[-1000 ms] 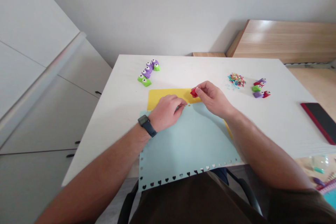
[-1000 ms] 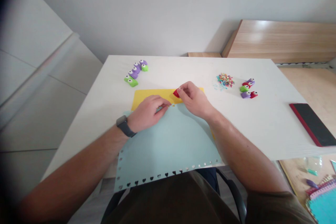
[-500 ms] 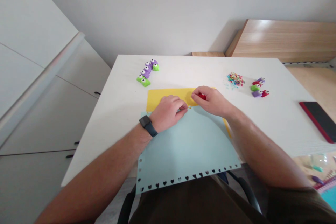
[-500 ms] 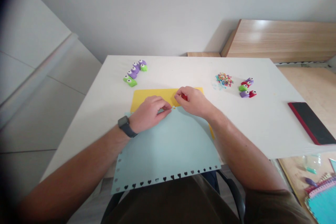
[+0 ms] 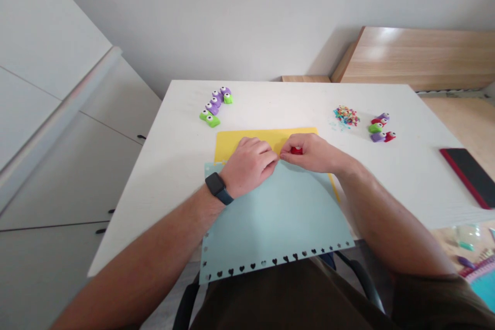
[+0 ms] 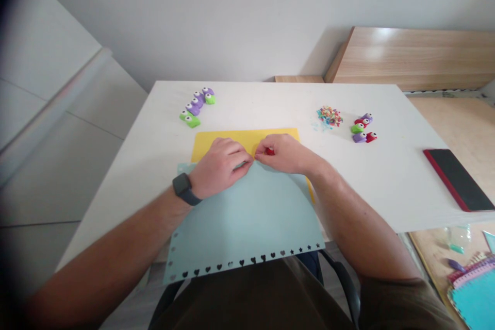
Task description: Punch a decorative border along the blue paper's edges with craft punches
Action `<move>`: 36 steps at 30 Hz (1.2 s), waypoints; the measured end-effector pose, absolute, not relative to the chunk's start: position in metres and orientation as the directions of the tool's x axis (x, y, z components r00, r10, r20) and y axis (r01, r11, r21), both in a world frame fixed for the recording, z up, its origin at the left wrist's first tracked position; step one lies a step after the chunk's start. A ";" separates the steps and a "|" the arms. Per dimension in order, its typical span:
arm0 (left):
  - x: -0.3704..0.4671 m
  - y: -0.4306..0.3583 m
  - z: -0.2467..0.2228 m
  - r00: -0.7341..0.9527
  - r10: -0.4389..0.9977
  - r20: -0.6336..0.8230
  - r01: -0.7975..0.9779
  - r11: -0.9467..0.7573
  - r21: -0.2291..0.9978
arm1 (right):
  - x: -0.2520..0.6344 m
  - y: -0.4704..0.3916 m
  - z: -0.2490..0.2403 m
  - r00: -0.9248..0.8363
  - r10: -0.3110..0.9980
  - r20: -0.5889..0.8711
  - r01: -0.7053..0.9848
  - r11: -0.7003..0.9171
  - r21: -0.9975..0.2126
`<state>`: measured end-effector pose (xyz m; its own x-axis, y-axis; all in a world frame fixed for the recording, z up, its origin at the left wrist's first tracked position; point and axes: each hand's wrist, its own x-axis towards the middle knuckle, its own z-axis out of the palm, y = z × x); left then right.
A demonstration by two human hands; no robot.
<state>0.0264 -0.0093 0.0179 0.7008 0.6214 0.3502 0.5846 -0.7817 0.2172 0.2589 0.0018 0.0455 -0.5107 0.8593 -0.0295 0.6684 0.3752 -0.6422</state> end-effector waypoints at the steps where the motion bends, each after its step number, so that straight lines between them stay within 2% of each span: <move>1: 0.026 -0.009 0.018 0.702 0.620 0.350 0.585 -0.783 0.213 | 0.259 0.002 0.046 -0.510 0.860 -0.034 0.670 0.372 -0.642; 11: 0.031 -0.010 0.016 0.682 0.632 0.367 0.600 -0.771 0.212 | 0.258 0.003 0.044 -0.497 0.861 -0.111 0.700 0.322 -0.638; 22: 0.036 -0.011 0.012 0.669 0.644 0.372 0.605 -0.762 0.230 | 0.256 0.002 0.046 -0.502 0.855 -0.130 0.698 0.311 -0.645; 31: 0.038 -0.012 0.012 0.658 0.654 0.372 0.594 -0.755 0.278 | 0.258 0.005 0.041 -0.458 0.884 -0.090 0.708 0.302 -0.638; 36: 0.035 -0.010 0.012 0.633 0.689 0.355 0.589 -0.725 0.357 | 0.261 0.008 0.042 -0.376 0.923 -0.086 0.745 0.246 -0.620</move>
